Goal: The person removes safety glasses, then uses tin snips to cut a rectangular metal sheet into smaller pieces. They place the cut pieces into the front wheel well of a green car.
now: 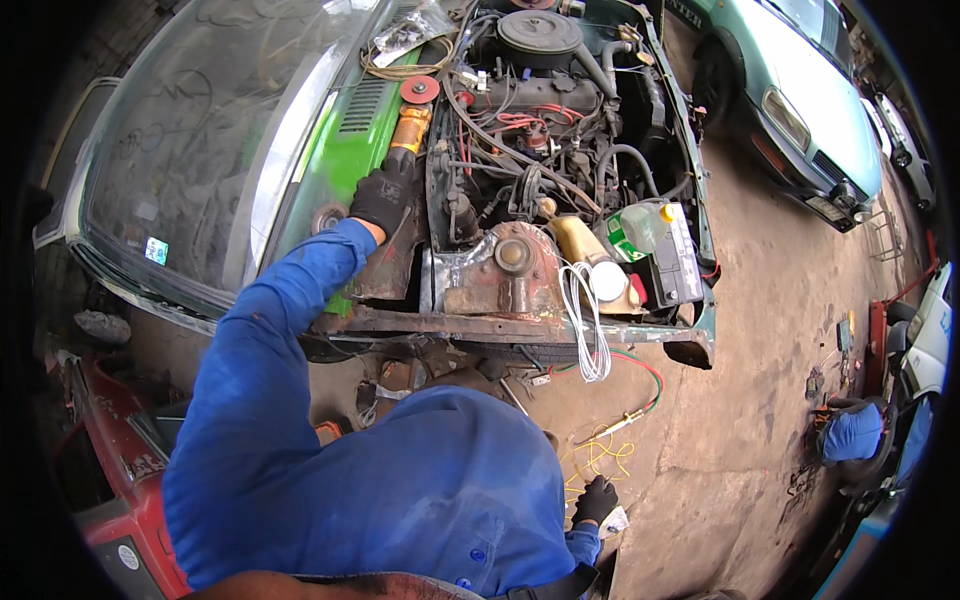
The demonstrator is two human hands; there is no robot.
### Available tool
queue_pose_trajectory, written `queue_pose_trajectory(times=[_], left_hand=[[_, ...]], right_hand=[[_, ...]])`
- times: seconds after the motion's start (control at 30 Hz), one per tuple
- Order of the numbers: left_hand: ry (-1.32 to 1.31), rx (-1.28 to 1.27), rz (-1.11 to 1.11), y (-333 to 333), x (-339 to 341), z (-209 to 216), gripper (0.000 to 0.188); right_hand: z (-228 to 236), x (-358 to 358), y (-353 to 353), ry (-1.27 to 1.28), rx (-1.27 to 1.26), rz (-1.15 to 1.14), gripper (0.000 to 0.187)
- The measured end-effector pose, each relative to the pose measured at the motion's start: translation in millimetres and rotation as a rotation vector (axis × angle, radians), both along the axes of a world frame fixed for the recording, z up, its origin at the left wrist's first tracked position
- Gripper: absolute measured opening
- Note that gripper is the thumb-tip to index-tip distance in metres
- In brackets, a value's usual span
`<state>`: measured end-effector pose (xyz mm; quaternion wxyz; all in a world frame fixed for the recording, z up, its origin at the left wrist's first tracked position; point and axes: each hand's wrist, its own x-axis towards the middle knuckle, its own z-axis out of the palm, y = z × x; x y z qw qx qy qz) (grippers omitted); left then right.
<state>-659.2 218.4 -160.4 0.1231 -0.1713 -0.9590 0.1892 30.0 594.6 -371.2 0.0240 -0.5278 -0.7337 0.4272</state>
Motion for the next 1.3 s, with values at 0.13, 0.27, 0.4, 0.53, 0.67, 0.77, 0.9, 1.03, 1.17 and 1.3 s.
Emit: queue_pose_trajectory(times=[0.13,0.27,0.4,0.53,0.67,0.77,0.9,1.03,1.17,1.3], left_hand=[[0.015,0.093,-0.099,-10,-11,-16,0.062],[0.091,0.080,-0.060,-5,-23,-32,0.059],[0.075,0.036,0.001,6,-19,-30,0.059],[-0.020,0.057,-0.008,8,14,-21,0.061],[-0.160,0.052,-0.023,-7,38,-5,0.067],[-0.246,0.103,-0.018,-14,39,13,0.077],[-0.362,0.154,0.025,-15,35,43,0.092],[-0.387,0.216,0.006,-16,27,66,0.098],[-0.411,0.264,0.027,-16,13,67,0.096],[-0.362,0.544,0.055,-19,-26,75,0.073]], right_hand=[[5,-25,-6,-0.041,-0.042,-0.043,0.033],[17,-41,-11,-0.081,-0.152,-0.132,0.034],[21,-40,-13,-0.068,-0.180,-0.190,0.033],[2,-16,-14,-0.069,-0.163,-0.170,0.034],[-21,7,-20,-0.146,-0.110,-0.157,0.038],[-25,10,-17,-0.277,0.031,0.012,0.041],[-8,-4,-6,-0.163,-0.086,-0.054,0.036],[13,-27,3,-0.084,-0.141,-0.173,0.031],[19,-37,4,-0.080,-0.247,-0.434,0.030],[6,-13,-6,-0.099,0.128,0.054,0.028]])
